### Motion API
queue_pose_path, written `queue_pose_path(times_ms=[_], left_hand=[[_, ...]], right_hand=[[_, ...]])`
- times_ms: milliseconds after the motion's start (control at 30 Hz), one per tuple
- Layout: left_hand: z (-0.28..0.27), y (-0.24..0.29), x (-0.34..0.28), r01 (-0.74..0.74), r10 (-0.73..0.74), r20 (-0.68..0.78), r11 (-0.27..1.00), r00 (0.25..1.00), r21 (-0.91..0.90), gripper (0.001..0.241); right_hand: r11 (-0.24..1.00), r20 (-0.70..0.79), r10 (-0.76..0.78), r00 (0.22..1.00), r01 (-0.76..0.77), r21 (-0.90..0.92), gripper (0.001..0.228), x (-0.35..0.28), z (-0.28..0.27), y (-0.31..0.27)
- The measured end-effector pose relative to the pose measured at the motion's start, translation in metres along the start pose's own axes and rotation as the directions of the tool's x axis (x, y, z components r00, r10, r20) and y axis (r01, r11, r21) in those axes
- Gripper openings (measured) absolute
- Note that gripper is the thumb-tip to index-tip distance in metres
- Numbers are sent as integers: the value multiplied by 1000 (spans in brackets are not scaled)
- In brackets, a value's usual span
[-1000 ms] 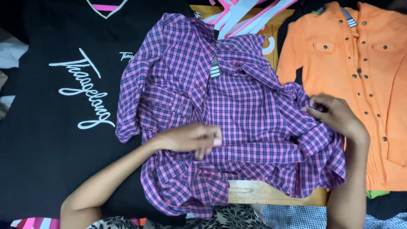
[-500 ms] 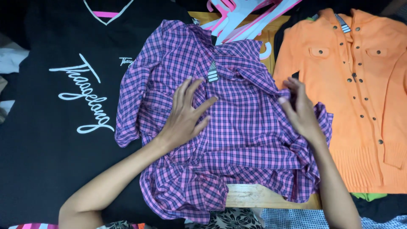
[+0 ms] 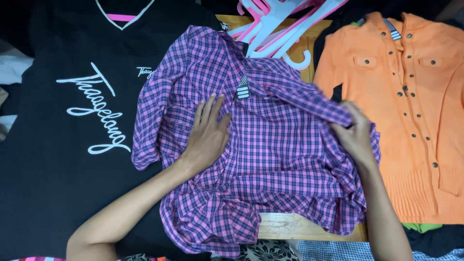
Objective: The person places a black t-shirt onto a pink hanger and smooths it out. They then pick up a purple plaid shirt, button it, and place it onto a white hanger.
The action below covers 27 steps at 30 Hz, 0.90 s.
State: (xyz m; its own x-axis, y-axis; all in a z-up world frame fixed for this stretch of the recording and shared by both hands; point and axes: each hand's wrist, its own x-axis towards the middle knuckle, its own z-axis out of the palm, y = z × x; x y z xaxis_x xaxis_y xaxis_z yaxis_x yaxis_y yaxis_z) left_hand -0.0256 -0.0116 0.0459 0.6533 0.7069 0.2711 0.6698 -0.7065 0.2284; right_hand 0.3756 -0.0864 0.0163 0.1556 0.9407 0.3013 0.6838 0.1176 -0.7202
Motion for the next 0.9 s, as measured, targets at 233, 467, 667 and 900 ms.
queue_pose_path(times_ms=[233, 467, 667, 900], left_hand=[[7, -3, -1, 38, -37, -51, 999, 998, 26, 60], [8, -4, -4, 41, -39, -52, 999, 998, 34, 49], [9, -5, -4, 8, -4, -33, 992, 999, 127, 64], [18, -6, -3, 58, -69, 20, 936, 997, 346, 64]], right_hand=[[991, -414, -110, 904, 132, 25, 4, 10, -28, -82], [828, -285, -364, 887, 168, -534, 61, 14, -30, -75], [681, 157, -78, 985, 168, -713, 60, 10, -7, -12], [835, 156, -105, 982, 172, -523, 45, 9, -11, -16]])
